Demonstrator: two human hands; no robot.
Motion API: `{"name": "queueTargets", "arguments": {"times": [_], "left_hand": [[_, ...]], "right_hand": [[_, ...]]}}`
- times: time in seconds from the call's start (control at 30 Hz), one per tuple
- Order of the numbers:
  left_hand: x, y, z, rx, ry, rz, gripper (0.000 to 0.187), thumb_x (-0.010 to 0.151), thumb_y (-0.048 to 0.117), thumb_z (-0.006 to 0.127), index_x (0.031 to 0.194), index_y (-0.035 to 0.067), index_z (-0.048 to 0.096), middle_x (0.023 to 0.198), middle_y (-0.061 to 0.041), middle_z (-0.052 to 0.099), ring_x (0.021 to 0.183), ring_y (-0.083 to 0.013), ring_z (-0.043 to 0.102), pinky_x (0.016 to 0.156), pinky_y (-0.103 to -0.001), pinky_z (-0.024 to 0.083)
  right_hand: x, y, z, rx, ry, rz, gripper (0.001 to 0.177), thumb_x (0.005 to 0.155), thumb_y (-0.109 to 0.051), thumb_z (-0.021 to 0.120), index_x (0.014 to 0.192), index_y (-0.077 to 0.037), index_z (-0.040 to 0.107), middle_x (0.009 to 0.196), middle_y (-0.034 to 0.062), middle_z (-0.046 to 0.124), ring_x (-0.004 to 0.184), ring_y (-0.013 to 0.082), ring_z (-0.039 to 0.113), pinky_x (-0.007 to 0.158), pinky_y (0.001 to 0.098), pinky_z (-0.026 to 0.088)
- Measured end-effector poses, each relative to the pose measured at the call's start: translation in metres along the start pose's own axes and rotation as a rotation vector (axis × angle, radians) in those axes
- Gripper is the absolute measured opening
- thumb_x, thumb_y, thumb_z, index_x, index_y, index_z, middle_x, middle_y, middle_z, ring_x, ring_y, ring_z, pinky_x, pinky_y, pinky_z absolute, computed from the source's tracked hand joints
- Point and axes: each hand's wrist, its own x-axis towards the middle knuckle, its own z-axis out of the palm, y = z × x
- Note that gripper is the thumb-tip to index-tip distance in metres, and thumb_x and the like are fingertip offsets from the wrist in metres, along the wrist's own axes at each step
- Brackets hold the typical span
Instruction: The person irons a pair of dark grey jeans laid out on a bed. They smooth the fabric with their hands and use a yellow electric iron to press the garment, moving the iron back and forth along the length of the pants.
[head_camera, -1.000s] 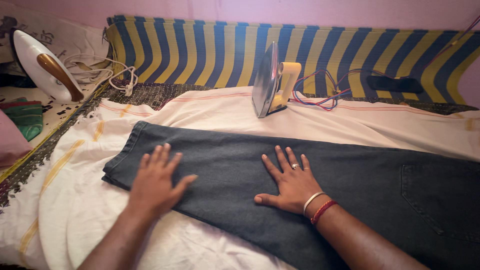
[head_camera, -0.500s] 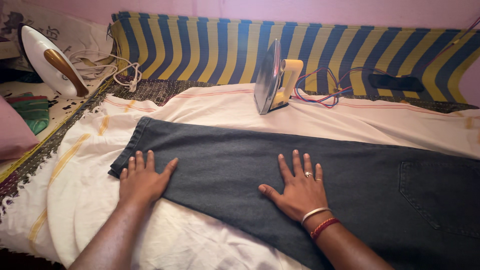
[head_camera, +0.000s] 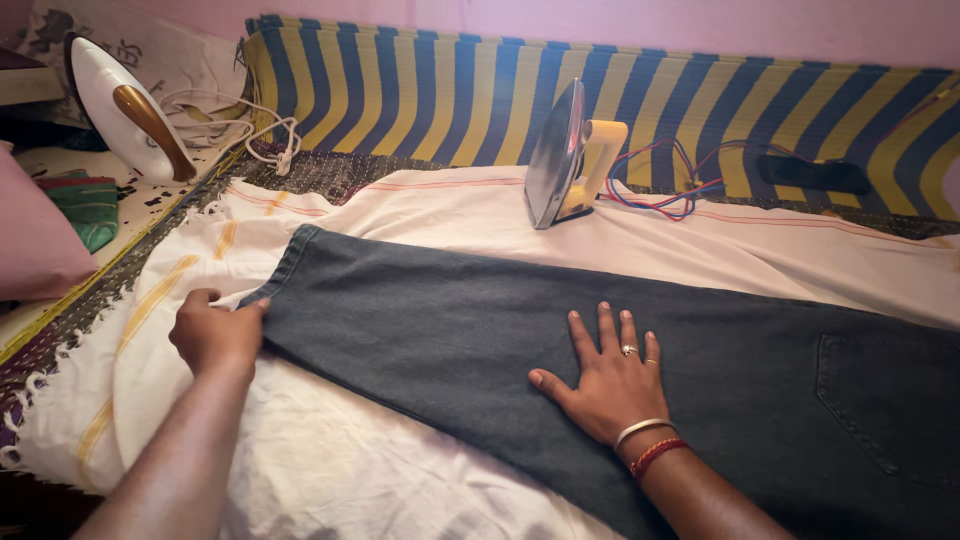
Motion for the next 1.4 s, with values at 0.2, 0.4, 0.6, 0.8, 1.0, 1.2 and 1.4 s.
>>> {"name": "queueTargets", "arguments": {"times": [0.2, 0.4, 0.6, 0.8, 1.0, 1.2, 1.4], "left_hand": [[0.010, 0.000, 0.005, -0.396, -0.085, -0.372, 0.041, 0.069, 0.013, 0.086, 0.105, 0.002, 0.072, 0.105, -0.017, 0.074, 0.088, -0.0276, 0.077, 0.072, -0.040, 0.065], [-0.002, -0.007, -0.004, 0.086, -0.039, 0.083, 0.044, 0.070, 0.016, 0.093, 0.103, -0.003, 0.071, 0.101, -0.026, 0.071, 0.089, -0.0393, 0.070, 0.082, -0.046, 0.057], [-0.049, 0.055, 0.000, 0.105, -0.307, 0.605, 0.038, 0.093, 0.036, 0.075, 0.120, 0.010, 0.069, 0.123, -0.012, 0.071, 0.117, -0.0335, 0.068, 0.100, -0.043, 0.052], [-0.101, 0.103, 0.034, 0.542, -0.833, 0.607, 0.098, 0.080, 0.087, 0.042, 0.160, 0.035, 0.021, 0.169, -0.012, -0.001, 0.156, -0.0319, -0.004, 0.116, -0.072, -0.002], [-0.106, 0.102, 0.033, 0.619, -0.725, 0.558, 0.106, 0.079, 0.093, 0.037, 0.162, 0.029, 0.018, 0.171, -0.016, -0.002, 0.157, -0.0328, -0.004, 0.115, -0.072, -0.002], [-0.113, 0.084, 0.029, 0.592, -0.592, 0.303, 0.110, 0.080, 0.095, 0.033, 0.162, 0.024, 0.020, 0.168, -0.025, 0.003, 0.156, -0.0382, -0.002, 0.118, -0.066, 0.000], [-0.111, 0.081, 0.037, 0.589, -0.586, 0.347, 0.104, 0.086, 0.089, 0.032, 0.161, 0.018, 0.023, 0.166, -0.029, 0.007, 0.155, -0.0430, 0.001, 0.118, -0.065, 0.002]], "right_hand": [[0.000, -0.001, 0.001, -0.013, 0.004, 0.004, 0.103, 0.079, -0.092, 0.036, 0.158, -0.027, 0.023, 0.165, 0.0151, 0.015, 0.153, 0.0362, 0.009, 0.119, 0.0575, 0.010], [0.001, -0.001, 0.003, -0.032, 0.016, -0.002, 0.104, 0.079, -0.091, 0.035, 0.160, -0.027, 0.023, 0.167, 0.0159, 0.015, 0.153, 0.0364, 0.009, 0.118, 0.0580, 0.010], [-0.001, -0.001, 0.003, -0.031, 0.000, -0.002, 0.104, 0.079, -0.092, 0.036, 0.159, -0.026, 0.022, 0.165, 0.0161, 0.014, 0.153, 0.0368, 0.009, 0.118, 0.0581, 0.010], [0.000, 0.004, 0.003, 0.004, 0.010, -0.072, 0.111, 0.077, -0.092, 0.039, 0.164, -0.026, 0.019, 0.169, 0.0198, 0.007, 0.152, 0.0401, 0.004, 0.117, 0.0594, 0.006], [-0.037, 0.018, 0.014, 0.092, 0.121, -0.357, 0.103, 0.084, -0.086, 0.044, 0.159, -0.019, 0.023, 0.168, 0.0276, 0.009, 0.155, 0.0469, 0.006, 0.115, 0.0592, 0.006], [-0.107, 0.040, 0.036, 0.126, 0.064, -0.465, 0.104, 0.088, -0.085, 0.047, 0.161, -0.016, 0.025, 0.164, 0.0314, 0.010, 0.152, 0.0502, 0.007, 0.115, 0.0637, 0.005], [-0.116, 0.057, 0.048, 0.202, 0.142, -0.515, 0.087, 0.094, -0.076, 0.042, 0.157, -0.017, 0.035, 0.160, 0.0255, 0.021, 0.152, 0.0428, 0.016, 0.118, 0.0583, 0.013]]}}
